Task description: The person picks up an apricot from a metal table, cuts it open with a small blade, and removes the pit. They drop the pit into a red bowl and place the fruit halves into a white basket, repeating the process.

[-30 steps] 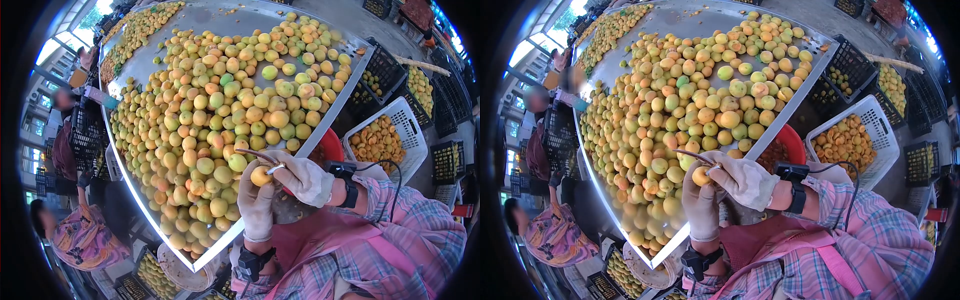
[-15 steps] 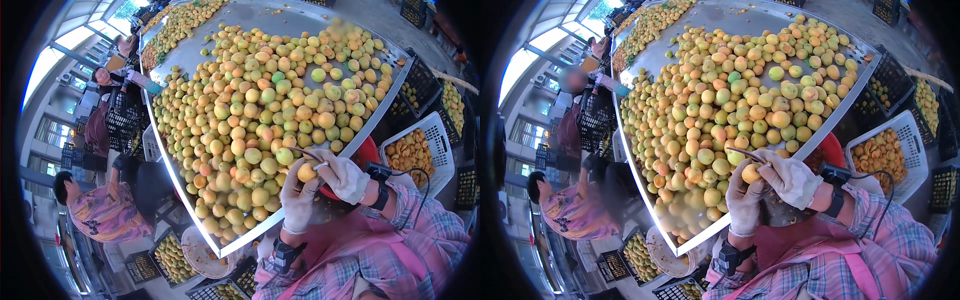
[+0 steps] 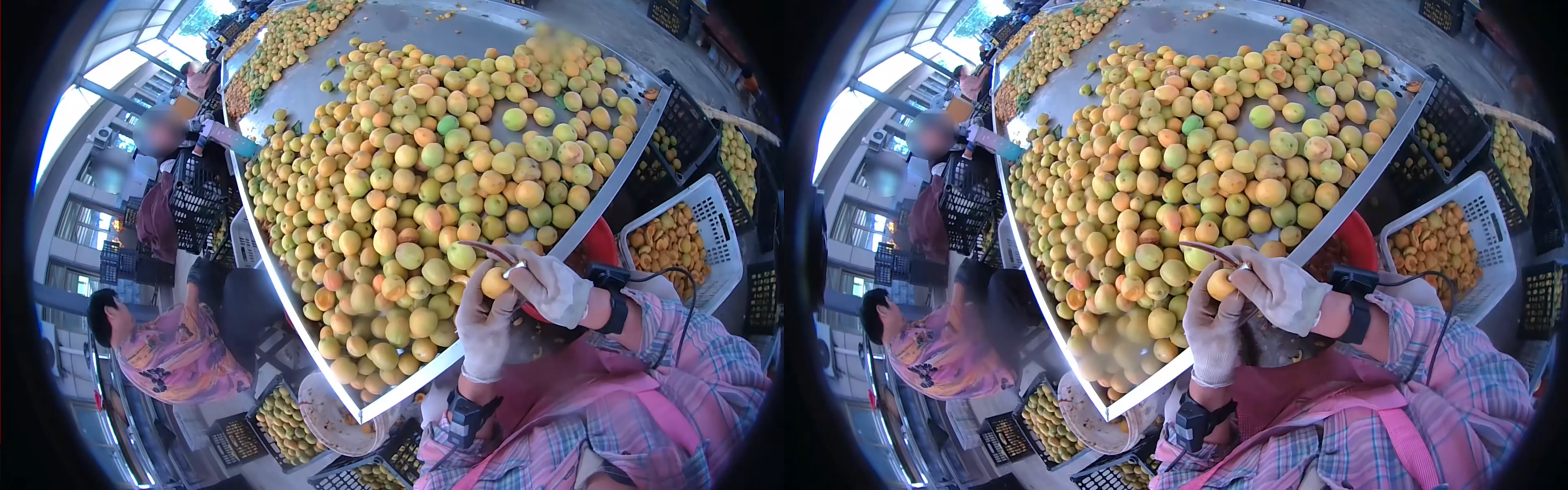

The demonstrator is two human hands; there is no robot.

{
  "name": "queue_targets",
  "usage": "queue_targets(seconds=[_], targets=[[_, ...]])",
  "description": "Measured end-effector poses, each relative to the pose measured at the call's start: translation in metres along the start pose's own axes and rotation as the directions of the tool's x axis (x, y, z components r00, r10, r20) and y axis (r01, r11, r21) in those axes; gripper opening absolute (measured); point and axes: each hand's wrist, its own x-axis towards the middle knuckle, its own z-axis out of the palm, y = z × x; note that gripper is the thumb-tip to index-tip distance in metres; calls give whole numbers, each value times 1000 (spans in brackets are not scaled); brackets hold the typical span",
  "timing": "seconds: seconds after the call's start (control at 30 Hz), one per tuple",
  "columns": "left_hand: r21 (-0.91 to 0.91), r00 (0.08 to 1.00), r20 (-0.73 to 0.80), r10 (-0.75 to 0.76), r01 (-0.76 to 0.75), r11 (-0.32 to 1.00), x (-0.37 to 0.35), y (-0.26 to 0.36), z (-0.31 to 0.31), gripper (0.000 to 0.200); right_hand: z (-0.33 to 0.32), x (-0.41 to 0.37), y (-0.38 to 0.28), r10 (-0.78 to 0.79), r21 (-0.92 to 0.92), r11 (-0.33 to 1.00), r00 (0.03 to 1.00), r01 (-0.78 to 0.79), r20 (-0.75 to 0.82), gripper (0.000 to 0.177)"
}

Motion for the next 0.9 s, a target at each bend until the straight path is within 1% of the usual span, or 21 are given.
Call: queue_targets(seconds=[0.03,0.07,0.1,0.13,0.17,0.2,0.23,0.27,0.33,0.4,0.47,0.53,0.57,0.6,0.63,0.67,0.73,0.77,0.8,0.87,0.9], targets=[[40,998,15,58,-58,997,2,-1,-1,51,-1,2,0,93,187,977,994,-102,60,29],[80,993,32,114,-117,990,4,-2,-2,51,-1,2,5,94,188,977,994,-104,60,29],[81,993,32,111,-114,990,6,-1,-3,51,1,2,13,114,375,912,980,-168,162,29],[131,993,49,111,-116,985,7,0,-4,53,1,2,18,111,538,807,958,-242,264,33],[181,992,66,110,-120,976,9,1,-5,56,-5,5,10,113,539,806,958,-244,265,33],[182,992,66,107,-117,976,10,2,-5,56,-16,9,-7,287,667,545,861,-507,420,35],[171,995,59,84,-93,981,10,3,-4,56,-22,11,-16,382,694,199,707,-692,595,41],[159,997,54,61,-69,985,11,4,-3,56,-21,10,-13,383,695,196,707,-691,595,41],[141,996,66,65,-73,987,12,4,-2,52,-18,8,-6,348,658,152,663,-737,663,50],[120,994,80,68,-77,990,11,5,0,48,-18,7,-6,342,672,150,675,-726,653,46],[-8,998,66,24,-23,1000,10,8,3,48,-18,6,-7,338,686,148,689,-712,641,43],[-6,999,42,2,-1,1000,9,7,3,47,-18,8,-9,360,660,171,670,-732,649,57],[-5,1000,14,-19,20,1000,9,6,3,46,-18,9,-7,367,661,167,668,-732,647,57],[-11,999,23,-31,31,999,10,4,1,46,-18,9,-1,280,647,126,653,-752,704,58],[100,997,20,71,-72,992,11,1,-1,45,-20,7,2,196,631,83,633,-772,749,59],[204,985,32,168,-171,964,12,-2,-1,44,-21,6,-2,231,626,43,618,-778,752,56],[271,979,-46,197,-178,946,9,-7,-2,44,-26,12,-17,321,625,-81,573,-777,754,58],[275,982,-55,183,-161,948,8,-6,-2,46,-26,10,-14,280,622,-74,583,-779,763,58],[283,982,-68,175,-149,947,8,-5,-1,47,-27,9,-12,294,628,-76,585,-774,756,58],[285,980,-49,194,-173,943,8,-9,-3,50,-27,8,-12,256,613,-96,576,-784,776,59],[303,977,-51,208,-184,935,9,-10,-4,50,-29,9,-13,238,612,-69,583,-788,777,61]])
